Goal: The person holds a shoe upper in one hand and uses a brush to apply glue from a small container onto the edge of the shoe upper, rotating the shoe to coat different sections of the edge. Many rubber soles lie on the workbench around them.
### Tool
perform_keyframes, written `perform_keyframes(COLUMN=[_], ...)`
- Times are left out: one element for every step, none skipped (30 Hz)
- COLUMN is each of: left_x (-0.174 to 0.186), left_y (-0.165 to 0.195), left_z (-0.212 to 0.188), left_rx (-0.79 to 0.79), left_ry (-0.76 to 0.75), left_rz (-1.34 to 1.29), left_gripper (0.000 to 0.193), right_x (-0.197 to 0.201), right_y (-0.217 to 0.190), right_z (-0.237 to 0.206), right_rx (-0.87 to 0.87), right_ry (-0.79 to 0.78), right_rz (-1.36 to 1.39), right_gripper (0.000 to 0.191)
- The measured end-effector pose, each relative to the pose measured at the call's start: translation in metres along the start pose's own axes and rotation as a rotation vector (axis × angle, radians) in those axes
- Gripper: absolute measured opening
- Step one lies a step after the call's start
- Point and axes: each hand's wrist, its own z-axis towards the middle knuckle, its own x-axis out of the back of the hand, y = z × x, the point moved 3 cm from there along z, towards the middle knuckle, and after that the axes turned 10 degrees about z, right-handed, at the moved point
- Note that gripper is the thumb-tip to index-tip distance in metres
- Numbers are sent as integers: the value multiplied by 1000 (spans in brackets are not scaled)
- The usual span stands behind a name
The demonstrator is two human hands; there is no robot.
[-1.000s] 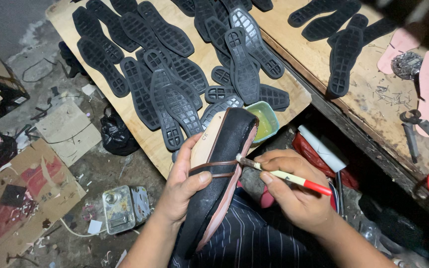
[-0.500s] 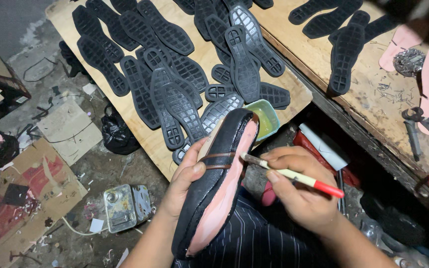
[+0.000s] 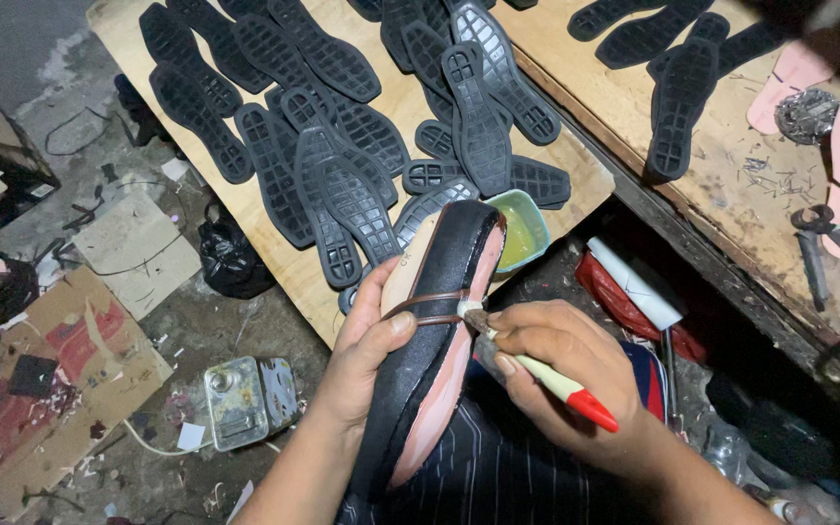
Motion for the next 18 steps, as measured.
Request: perform_keyframes(left_x=[0,0,0,1,2,4,5,7,9,11,12,13,15,16,16,16,15,13], left_y=[0,1,0,-1,-2,-3,-5,-7,-8,-9,-10,-10,-10,-10,-10,-10,-11,-11], left_z=[0,0,1,1,2,2,3,3,3,3,3,3,3,3,3,3,4,5], left_rx=[-7,-14,-22,-24,-25,-26,-4,17,38,44,49,55,50,44,38,47,57,65], left_ry=[-2,-5,-9,-1,8,16,15,12,9,-15,-39,-63,-79,-95,-110,-112,-114,-116], left_rz=[0,1,2,5,7,9,-4,-18,-32,-54,-76,-97,-88,-80,-73,-78,-82,-87], left_gripper=[76,75,75,74,74,74,73,73,73,73,73,74,74,75,75,75,75,75], right_x=[1,1,1,1,1,0,0,3,4,7,11,15,19,21,22,22,20,17], right_y=[0,1,2,3,4,5,7,11,16,22,29,37,45,51,56,59,62,63], right_z=[-1,-1,-3,-5,-7,-10,-12,-15,-16,-17,-18,-17,-17,-16,-14,-14,-16,-18], right_rx=[-25,-35,-44,-53,-52,-50,-48,-78,-107,-137,-173,-209,-247,-227,-207,-186,-217,-248], right_ry=[-12,-19,-25,-31,-47,-64,-79,-1,77,154,218,281,346,344,341,337,316,292], right_rz=[31,50,69,87,85,84,81,123,165,208,237,265,294,259,224,191,244,297], right_gripper=[23,22,22,21,21,21,21,20,19,19,18,18,17,17,17,17,17,17])
